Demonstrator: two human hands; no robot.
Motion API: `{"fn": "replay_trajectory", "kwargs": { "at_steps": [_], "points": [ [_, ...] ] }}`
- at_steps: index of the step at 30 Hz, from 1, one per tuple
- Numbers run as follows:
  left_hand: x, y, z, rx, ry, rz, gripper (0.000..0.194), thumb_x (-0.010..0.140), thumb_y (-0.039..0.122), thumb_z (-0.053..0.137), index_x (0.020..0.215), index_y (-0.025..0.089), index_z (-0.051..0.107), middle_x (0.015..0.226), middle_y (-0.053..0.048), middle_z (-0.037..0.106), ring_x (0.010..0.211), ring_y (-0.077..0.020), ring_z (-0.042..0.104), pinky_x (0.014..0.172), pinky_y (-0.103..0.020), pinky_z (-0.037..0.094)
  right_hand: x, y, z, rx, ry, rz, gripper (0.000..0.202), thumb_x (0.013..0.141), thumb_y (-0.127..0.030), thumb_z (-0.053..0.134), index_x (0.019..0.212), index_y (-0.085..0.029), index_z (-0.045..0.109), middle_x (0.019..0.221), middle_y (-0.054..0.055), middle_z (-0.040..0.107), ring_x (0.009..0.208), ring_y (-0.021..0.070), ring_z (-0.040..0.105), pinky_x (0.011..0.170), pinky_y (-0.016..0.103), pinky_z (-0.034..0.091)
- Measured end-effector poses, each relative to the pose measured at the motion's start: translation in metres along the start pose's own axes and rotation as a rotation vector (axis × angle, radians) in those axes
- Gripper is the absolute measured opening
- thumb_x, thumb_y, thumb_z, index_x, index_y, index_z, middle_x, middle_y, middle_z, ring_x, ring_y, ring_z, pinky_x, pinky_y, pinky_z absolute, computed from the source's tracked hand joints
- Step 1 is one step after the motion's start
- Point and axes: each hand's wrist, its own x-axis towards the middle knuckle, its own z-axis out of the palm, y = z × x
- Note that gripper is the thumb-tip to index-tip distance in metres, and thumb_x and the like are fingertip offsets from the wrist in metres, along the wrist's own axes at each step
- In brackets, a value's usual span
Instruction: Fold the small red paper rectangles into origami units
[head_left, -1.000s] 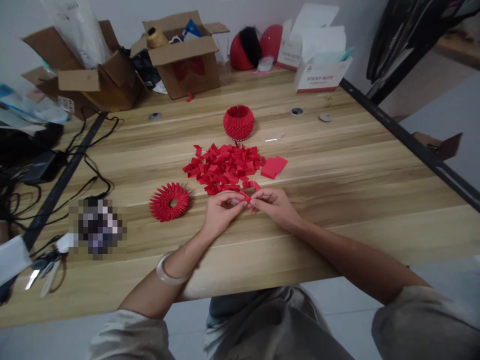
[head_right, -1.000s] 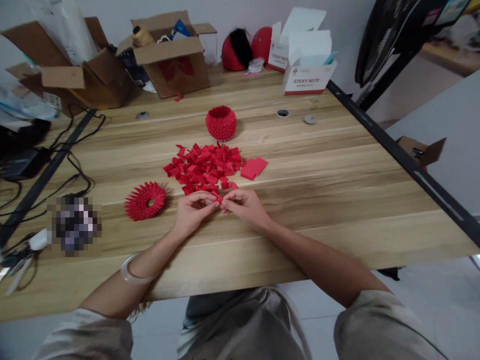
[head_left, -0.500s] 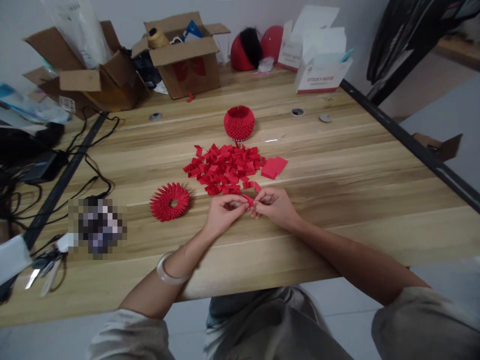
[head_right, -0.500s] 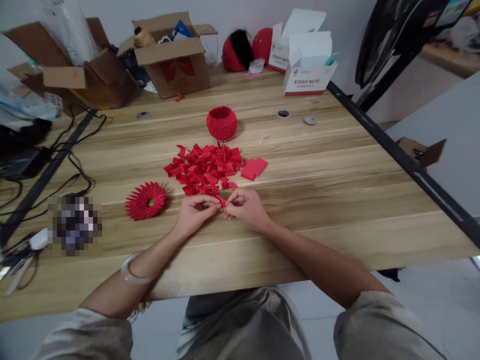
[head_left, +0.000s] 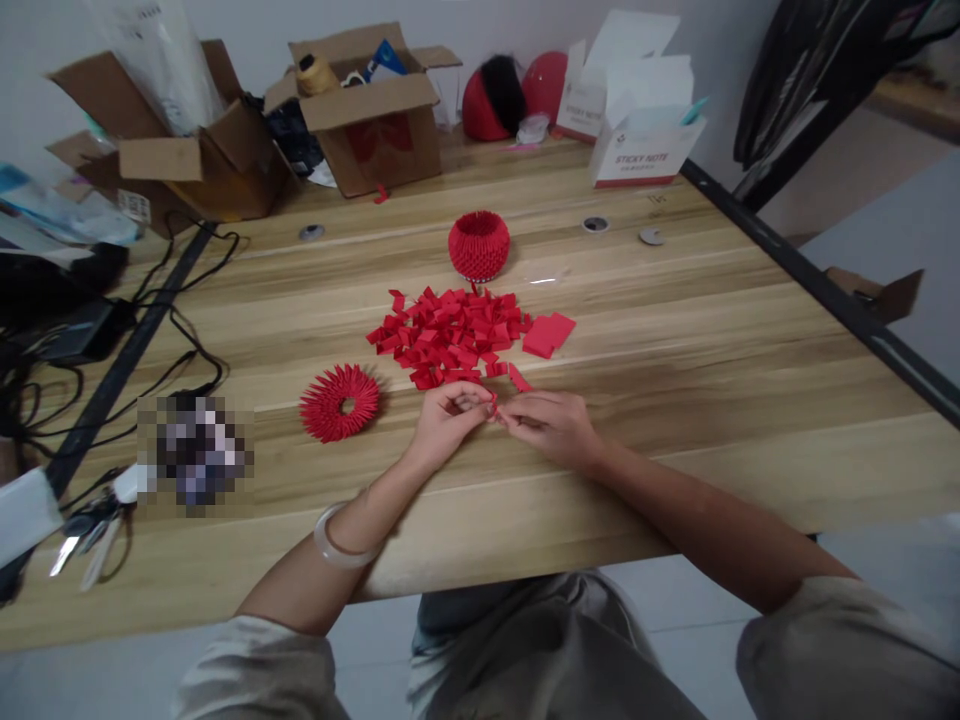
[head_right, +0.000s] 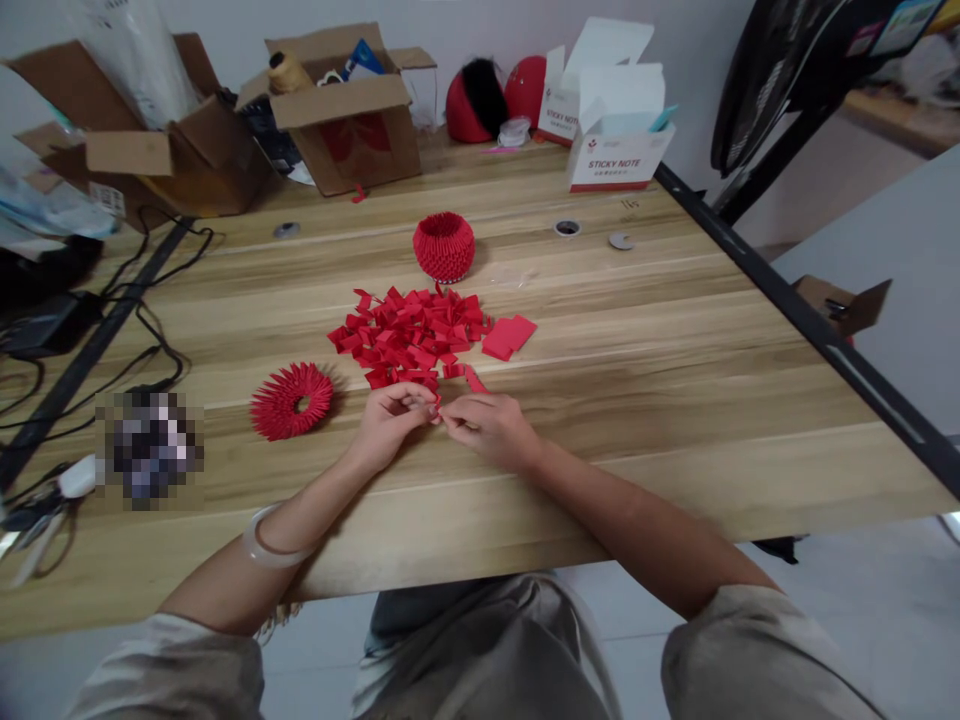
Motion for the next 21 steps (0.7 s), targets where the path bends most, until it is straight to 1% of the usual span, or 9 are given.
{"fn": "replay_trajectory", "kwargs": {
  "at_steps": [2,4,8,10,12,13,16,18,21],
  "points": [
    [0.0006,-0.0013,-0.0012,-0.045,-0.006,-0.022,0.016,0.059,0.019,0.074,0.072,0.013,0.066,0.057,0.000,0.066,0.054,-0.0102,0.060,0.059,-0.022,0.047,0.0024,-0.0001,-0.0023,0.015,-0.005,-0.078,0.015,0.080,-0.012,0.052,0.073,-0.019,0.064,0.072,0.002,0.070,0.065,0.0102,0.066,0.063,0.017,0.052],
    [0.0009,-0.0019,-0.0020,-0.082,-0.006,-0.042,0.016,0.059,0.019,0.074,0.073,0.013,0.067,0.057,-0.001,0.066,0.054,-0.0102,0.061,0.058,-0.021,0.047,0.0042,-0.0008,-0.0041,0.031,-0.003,-0.111,0.015,0.080,-0.011,0.052,0.072,-0.018,0.063,0.073,0.002,0.070,0.068,0.0099,0.066,0.065,0.016,0.053],
    [0.0010,-0.0011,-0.0026,-0.092,0.002,-0.058,0.016,0.061,0.022,0.074,0.073,0.013,0.068,0.058,-0.002,0.067,0.054,-0.0100,0.061,0.055,-0.020,0.046,0.0046,-0.0006,-0.0049,0.039,-0.022,-0.094,0.016,0.079,-0.009,0.052,0.071,-0.018,0.063,0.073,0.003,0.070,0.067,0.0098,0.066,0.064,0.016,0.053],
    [0.0011,-0.0006,-0.0028,-0.084,0.000,-0.050,0.017,0.059,0.022,0.075,0.072,0.013,0.069,0.059,-0.002,0.067,0.054,-0.0100,0.061,0.056,-0.021,0.046,0.0040,0.0006,-0.0042,0.072,-0.039,-0.057,0.016,0.079,-0.011,0.052,0.071,-0.018,0.064,0.075,0.004,0.070,0.068,0.0108,0.066,0.064,0.018,0.053],
    [0.0013,-0.0004,-0.0030,-0.066,0.006,-0.041,0.018,0.057,0.020,0.077,0.071,0.013,0.069,0.059,-0.001,0.067,0.055,-0.0102,0.061,0.059,-0.022,0.048,0.0036,0.0018,-0.0033,0.167,-0.063,0.048,0.013,0.078,-0.014,0.055,0.071,-0.018,0.066,0.076,0.005,0.071,0.069,0.0122,0.066,0.064,0.020,0.053],
    [0.0013,-0.0005,-0.0030,-0.053,0.016,-0.034,0.018,0.056,0.019,0.077,0.071,0.014,0.069,0.059,-0.001,0.067,0.055,-0.0102,0.061,0.060,-0.022,0.049,0.0037,0.0024,-0.0029,0.249,-0.081,0.138,0.011,0.077,-0.017,0.056,0.072,-0.018,0.067,0.076,0.005,0.071,0.068,0.0129,0.067,0.064,0.022,0.054],
    [0.0012,-0.0004,-0.0024,-0.012,0.060,-0.009,0.017,0.055,0.019,0.077,0.070,0.014,0.068,0.061,-0.001,0.068,0.057,-0.0103,0.061,0.062,-0.023,0.049,0.0052,0.0037,-0.0024,0.564,-0.118,0.483,0.015,0.078,-0.029,0.059,0.078,-0.016,0.067,0.069,0.005,0.070,0.064,0.0143,0.067,0.062,0.026,0.055],
    [0.0010,0.0001,-0.0018,0.005,0.083,0.009,0.017,0.055,0.019,0.077,0.069,0.014,0.068,0.062,-0.001,0.068,0.057,-0.0104,0.061,0.063,-0.024,0.050,0.0070,0.0040,-0.0027,0.717,-0.120,0.660,0.021,0.078,-0.035,0.059,0.077,-0.015,0.066,0.064,0.004,0.069,0.060,0.0139,0.066,0.061,0.027,0.056],
    [0.0007,0.0012,-0.0012,0.011,0.087,0.011,0.017,0.055,0.019,0.077,0.070,0.014,0.068,0.062,-0.002,0.068,0.057,-0.0109,0.062,0.062,-0.024,0.050,0.0097,0.0027,-0.0038,0.776,-0.159,0.769,0.025,0.075,-0.038,0.063,0.071,-0.014,0.065,0.061,0.003,0.067,0.055,0.0121,0.064,0.058,0.025,0.055]
  ]
}}
